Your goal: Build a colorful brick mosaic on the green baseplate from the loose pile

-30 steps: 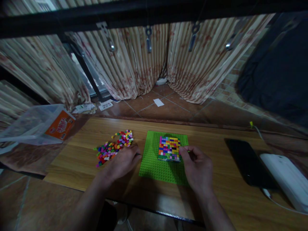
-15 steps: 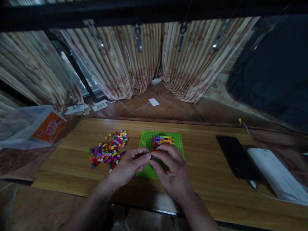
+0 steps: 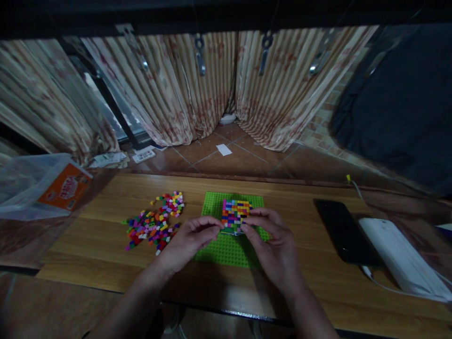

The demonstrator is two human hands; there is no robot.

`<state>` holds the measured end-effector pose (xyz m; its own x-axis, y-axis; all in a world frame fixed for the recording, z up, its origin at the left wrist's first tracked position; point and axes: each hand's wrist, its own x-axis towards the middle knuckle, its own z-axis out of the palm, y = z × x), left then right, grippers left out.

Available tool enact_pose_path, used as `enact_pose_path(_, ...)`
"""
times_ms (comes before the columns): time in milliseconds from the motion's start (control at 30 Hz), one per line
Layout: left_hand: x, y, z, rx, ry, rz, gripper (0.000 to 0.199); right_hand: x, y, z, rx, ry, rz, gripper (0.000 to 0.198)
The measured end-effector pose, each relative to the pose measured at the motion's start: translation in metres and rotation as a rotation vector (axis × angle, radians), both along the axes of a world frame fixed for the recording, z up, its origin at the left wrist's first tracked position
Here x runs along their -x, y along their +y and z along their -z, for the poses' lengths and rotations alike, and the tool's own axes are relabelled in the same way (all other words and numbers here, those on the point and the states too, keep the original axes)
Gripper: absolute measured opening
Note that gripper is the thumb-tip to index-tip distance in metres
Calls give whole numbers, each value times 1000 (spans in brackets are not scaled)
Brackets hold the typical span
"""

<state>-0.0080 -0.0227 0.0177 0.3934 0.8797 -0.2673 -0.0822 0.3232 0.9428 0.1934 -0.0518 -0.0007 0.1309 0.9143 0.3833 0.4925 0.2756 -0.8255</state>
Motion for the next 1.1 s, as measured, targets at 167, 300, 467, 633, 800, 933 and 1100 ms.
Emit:
enact_pose_path(167, 2, 0, 3, -146, 137, 147, 20, 4, 0, 4, 87, -41, -96, 11)
enact_pose_path(300, 2, -1, 12, -205, 223, 201, 30, 9, 0, 7, 78, -99, -86, 11)
enact_pose_path(467, 1, -3, 14, -222, 215, 268, 36, 13, 1, 9, 7, -177, 23, 9)
enact_pose_path(633, -1, -4, 13, -235, 236, 257, 37, 11, 1, 9, 17, -194, 77, 10)
enact_pose_path(800, 1, -4, 15, -252, 238, 267, 37, 8, 0, 6, 44, -156, 61, 11)
enact_pose_path(933, 1, -4, 14, -265, 242, 269, 38, 11, 1, 4, 53, -170, 84, 13)
enact_pose_path(1100, -2, -5, 11, -237, 234, 250, 37, 16, 2, 5, 46, -182, 107, 12)
